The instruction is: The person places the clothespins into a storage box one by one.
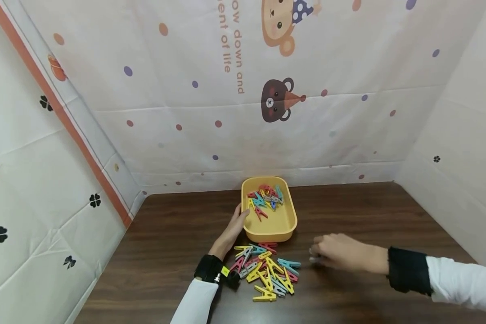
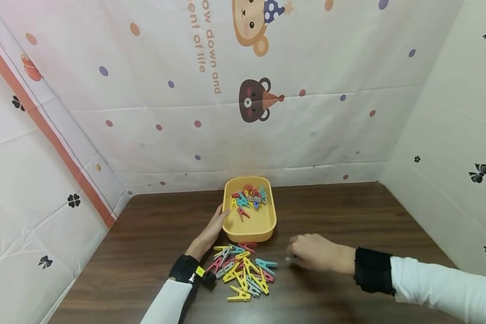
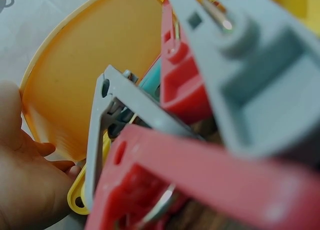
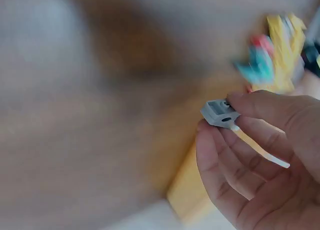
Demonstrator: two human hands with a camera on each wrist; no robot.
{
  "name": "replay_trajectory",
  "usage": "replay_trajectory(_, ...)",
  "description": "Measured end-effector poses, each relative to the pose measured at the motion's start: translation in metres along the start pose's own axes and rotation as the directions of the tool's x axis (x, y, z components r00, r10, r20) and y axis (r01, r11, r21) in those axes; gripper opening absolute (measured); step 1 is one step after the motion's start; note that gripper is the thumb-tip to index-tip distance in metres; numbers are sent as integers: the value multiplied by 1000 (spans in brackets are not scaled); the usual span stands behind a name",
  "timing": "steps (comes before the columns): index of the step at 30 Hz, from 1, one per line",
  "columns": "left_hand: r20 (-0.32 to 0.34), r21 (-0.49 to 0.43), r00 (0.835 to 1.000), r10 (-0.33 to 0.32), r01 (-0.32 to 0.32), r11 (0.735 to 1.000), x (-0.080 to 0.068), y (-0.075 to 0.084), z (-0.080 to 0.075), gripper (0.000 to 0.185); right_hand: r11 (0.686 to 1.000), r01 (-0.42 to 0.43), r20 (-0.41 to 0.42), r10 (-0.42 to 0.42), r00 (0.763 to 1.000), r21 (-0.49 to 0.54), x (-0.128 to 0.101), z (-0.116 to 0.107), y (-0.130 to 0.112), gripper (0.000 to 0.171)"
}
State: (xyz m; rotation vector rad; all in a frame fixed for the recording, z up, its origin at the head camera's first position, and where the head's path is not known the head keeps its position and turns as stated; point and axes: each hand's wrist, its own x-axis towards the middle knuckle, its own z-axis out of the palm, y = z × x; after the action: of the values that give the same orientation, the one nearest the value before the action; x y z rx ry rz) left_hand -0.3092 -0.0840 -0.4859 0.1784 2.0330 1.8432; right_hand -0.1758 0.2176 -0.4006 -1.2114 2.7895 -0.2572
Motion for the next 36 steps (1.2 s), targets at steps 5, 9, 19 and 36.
replay_trajectory(5, -35, -4, 999, -22, 22, 1000, -4, -2, 0, 70, 995, -32, -155, 17, 988, -93, 33, -41, 2, 9)
replay_trajectory(9, -47, -10, 998, -37, 37, 999, -6, -7, 0, 70, 994, -67, -238, 44, 970, -88, 72, -66, 0, 5)
replay_trajectory(19, -18, -7, 1000, -4, 4, 1000, -2, -6, -2, 74, 945, -267, -304, 315, 899, 187, 185, -96, 28, 13)
replay_trajectory(36, -24, 24, 1000, 1, 0, 1000, 0, 1, 5, 72, 597, -671, 126, 699, 704, 439, 250, -14, 64, 4)
